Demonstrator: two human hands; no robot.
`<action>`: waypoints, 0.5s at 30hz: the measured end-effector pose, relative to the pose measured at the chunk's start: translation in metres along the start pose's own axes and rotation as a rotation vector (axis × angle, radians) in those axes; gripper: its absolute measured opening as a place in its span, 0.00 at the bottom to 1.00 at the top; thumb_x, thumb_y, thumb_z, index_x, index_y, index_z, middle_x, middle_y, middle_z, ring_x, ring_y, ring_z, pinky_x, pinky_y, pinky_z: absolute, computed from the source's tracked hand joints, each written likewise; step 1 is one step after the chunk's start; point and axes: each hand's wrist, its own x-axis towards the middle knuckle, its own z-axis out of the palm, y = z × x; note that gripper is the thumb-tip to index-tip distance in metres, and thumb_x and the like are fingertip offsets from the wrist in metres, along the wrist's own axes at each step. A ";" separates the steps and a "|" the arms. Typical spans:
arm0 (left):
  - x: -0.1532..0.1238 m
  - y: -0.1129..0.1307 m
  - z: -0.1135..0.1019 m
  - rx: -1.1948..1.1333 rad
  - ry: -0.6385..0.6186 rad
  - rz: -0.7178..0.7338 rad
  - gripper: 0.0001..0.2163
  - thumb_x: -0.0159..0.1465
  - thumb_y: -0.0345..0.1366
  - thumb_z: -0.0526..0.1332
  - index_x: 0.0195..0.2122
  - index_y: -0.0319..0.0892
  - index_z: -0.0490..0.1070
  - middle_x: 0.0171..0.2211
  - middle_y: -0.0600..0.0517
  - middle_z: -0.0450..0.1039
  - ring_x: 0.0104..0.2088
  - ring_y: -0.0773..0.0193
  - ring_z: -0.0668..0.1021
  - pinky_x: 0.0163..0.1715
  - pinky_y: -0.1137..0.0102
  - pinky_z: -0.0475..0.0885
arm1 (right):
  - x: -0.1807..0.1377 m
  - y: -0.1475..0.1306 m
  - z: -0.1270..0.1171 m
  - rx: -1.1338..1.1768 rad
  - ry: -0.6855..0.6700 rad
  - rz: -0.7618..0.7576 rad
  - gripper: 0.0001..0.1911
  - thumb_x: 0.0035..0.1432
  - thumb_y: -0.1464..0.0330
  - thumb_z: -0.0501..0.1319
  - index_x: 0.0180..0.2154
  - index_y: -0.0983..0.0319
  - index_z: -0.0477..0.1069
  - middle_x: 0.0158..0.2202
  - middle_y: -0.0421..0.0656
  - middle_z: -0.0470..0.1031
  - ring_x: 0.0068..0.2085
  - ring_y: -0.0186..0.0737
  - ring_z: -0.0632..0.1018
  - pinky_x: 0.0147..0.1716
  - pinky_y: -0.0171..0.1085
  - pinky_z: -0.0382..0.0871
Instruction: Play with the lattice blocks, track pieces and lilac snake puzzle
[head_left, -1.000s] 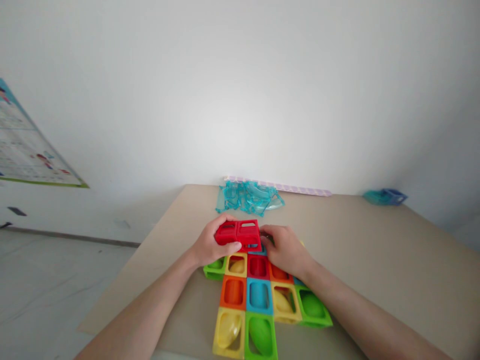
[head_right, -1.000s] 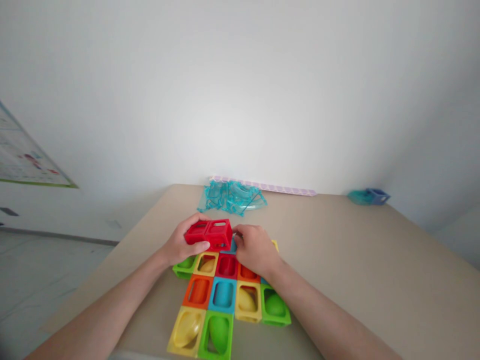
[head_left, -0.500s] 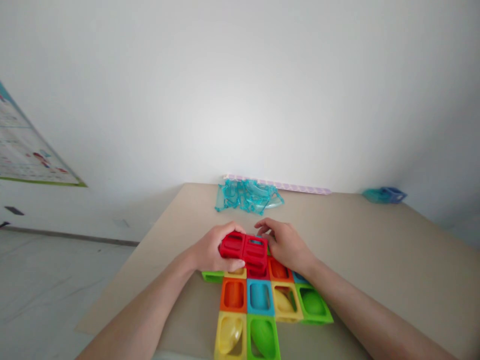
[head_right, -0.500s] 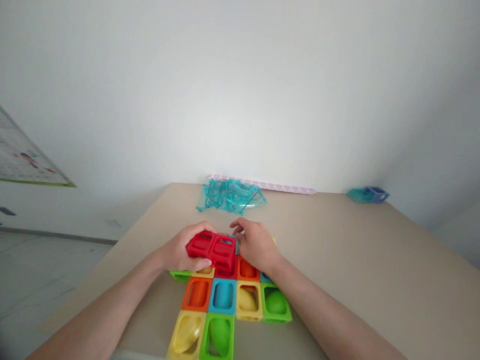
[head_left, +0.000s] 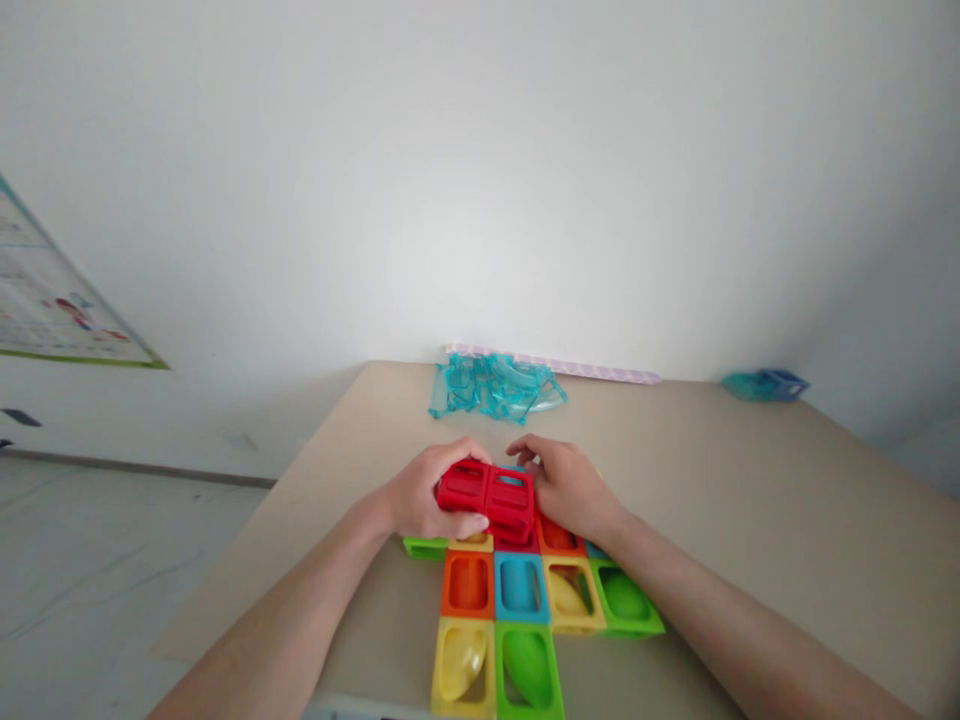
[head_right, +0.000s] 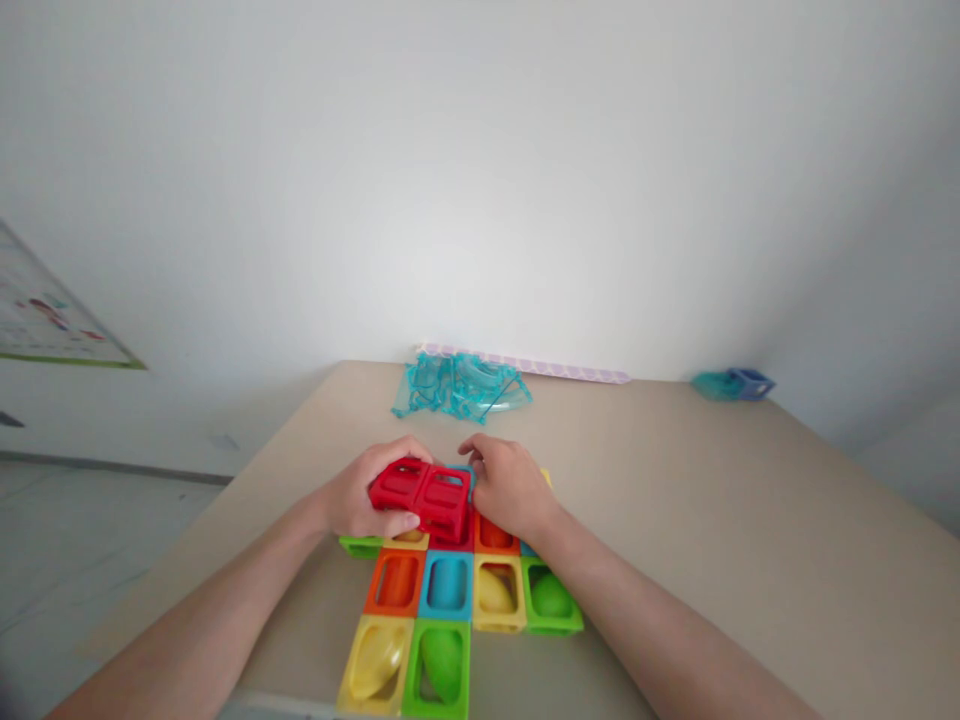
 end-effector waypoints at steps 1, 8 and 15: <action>0.000 0.000 0.000 -0.005 0.001 -0.001 0.21 0.48 0.38 0.66 0.43 0.40 0.65 0.30 0.54 0.70 0.26 0.68 0.69 0.27 0.74 0.67 | 0.000 0.000 0.000 0.001 -0.001 0.006 0.17 0.55 0.78 0.52 0.42 0.61 0.73 0.36 0.43 0.79 0.39 0.40 0.78 0.38 0.34 0.67; 0.002 0.002 0.000 -0.007 0.013 0.005 0.20 0.47 0.38 0.66 0.41 0.40 0.65 0.30 0.53 0.71 0.26 0.67 0.70 0.27 0.73 0.67 | 0.001 -0.006 -0.001 -0.028 0.020 0.106 0.14 0.53 0.77 0.54 0.38 0.61 0.74 0.32 0.43 0.79 0.35 0.40 0.78 0.36 0.34 0.66; -0.002 -0.002 -0.003 0.077 0.102 0.032 0.19 0.48 0.39 0.65 0.41 0.40 0.66 0.30 0.53 0.71 0.27 0.66 0.71 0.28 0.72 0.68 | -0.001 -0.006 -0.002 -0.147 0.007 0.105 0.14 0.53 0.76 0.54 0.33 0.59 0.76 0.31 0.43 0.80 0.34 0.40 0.78 0.34 0.34 0.65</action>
